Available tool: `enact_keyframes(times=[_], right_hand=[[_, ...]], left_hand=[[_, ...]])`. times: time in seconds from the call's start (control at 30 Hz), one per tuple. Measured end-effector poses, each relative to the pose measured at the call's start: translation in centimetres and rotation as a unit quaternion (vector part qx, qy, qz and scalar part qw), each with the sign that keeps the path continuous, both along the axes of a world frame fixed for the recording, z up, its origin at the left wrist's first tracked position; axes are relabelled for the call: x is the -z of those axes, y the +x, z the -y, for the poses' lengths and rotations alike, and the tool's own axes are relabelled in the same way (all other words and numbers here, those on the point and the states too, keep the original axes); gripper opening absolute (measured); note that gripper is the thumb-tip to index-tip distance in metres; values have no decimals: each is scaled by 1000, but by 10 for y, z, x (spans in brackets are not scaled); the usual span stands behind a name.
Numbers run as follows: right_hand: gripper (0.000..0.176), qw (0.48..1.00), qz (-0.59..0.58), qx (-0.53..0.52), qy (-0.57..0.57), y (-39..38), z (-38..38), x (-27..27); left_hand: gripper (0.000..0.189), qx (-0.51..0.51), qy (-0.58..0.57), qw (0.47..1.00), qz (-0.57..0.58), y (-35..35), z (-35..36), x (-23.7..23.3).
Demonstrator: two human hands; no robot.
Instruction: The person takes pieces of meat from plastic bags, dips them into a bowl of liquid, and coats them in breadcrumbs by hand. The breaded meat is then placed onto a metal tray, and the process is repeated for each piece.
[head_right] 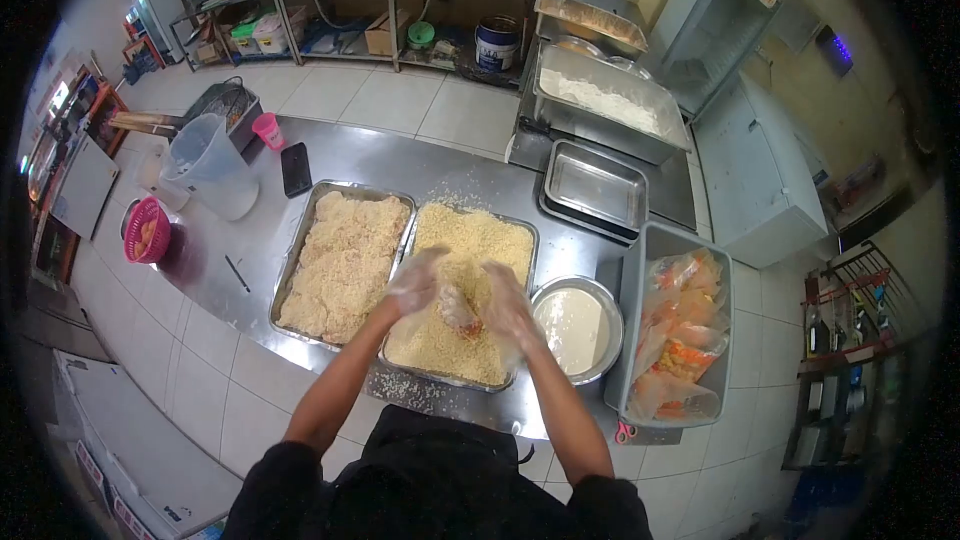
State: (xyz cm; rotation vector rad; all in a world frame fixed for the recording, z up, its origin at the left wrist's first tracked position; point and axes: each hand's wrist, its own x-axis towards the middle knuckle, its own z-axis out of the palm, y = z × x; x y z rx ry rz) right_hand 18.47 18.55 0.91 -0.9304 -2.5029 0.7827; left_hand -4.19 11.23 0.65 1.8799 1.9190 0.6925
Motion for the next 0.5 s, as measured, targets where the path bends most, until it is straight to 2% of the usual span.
enact_keyframes(times=[0.03, 0.07, 0.13, 0.17, 0.27, 0.3, 0.37, 0.43, 0.5], right_hand=[[64, 995, 60, -56, 58, -10, -24, 21], [68, 982, 148, -101, 67, -19, -34, 29], [76, 925, 318, -186, 89, -45, -47, 33], [85, 910, 358, -153, 143, -54, -41, 31], [93, 903, 415, -110, 17, -69, -42, -11], [95, 909, 395, -124, -42, -65, -48, 2], [98, 913, 347, -146, -154, -53, -74, 24], [95, 916, 161, -168, -326, -36, -75, 32], [93, 936, 86, -175, -293, -24, -50, 19]], left_hand=[[62, 35, -25, 999, -29, 2, -19, -13], [64, 99, -86, 984, -119, 5, -30, -10], [68, 214, -203, 909, -294, -2, -61, 16], [68, 108, -175, 949, -240, -5, -62, 49], [63, 104, -251, 940, -206, -1, -80, 44], [55, 132, -244, 941, -193, -7, -74, 47], [55, 128, -239, 951, -151, -9, -68, 46], [59, 138, -262, 949, -111, -8, -60, 26], [69, 162, -316, 932, -69, -2, -34, -29]])
